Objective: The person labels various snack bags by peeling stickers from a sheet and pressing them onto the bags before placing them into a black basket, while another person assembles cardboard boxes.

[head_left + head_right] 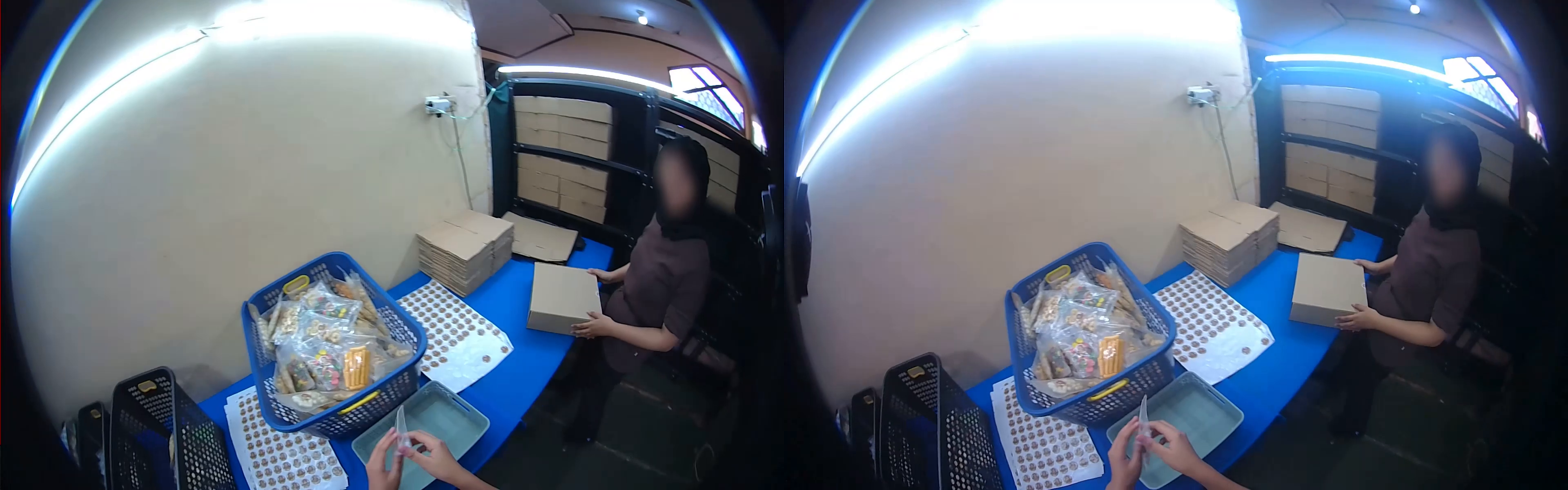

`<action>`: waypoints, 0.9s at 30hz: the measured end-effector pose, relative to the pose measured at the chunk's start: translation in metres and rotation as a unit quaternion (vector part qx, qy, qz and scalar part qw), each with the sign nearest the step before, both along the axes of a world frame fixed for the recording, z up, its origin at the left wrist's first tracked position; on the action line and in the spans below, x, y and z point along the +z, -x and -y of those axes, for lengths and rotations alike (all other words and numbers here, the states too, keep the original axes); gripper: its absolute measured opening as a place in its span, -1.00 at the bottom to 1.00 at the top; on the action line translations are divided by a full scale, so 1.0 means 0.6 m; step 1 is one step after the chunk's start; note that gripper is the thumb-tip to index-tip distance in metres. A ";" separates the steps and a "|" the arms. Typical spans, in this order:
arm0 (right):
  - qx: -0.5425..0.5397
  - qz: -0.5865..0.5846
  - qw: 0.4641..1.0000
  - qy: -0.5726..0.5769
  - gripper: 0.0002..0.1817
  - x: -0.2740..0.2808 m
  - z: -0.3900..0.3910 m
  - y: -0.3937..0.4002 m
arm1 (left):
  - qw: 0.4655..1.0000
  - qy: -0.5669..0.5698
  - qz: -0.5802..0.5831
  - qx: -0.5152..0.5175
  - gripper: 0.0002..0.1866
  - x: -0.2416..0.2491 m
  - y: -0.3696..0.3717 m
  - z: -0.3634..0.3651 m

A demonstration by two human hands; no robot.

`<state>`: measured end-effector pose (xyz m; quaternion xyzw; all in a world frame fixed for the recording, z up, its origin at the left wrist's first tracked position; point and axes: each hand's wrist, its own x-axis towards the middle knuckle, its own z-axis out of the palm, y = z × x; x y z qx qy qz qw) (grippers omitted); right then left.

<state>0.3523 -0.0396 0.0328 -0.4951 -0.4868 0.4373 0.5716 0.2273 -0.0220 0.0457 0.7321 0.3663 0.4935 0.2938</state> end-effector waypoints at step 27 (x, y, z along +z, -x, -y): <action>0.078 0.197 0.970 -0.117 -0.80 0.033 0.024 0.020 | 0.933 -0.045 0.171 0.314 -0.71 0.040 0.128 -0.090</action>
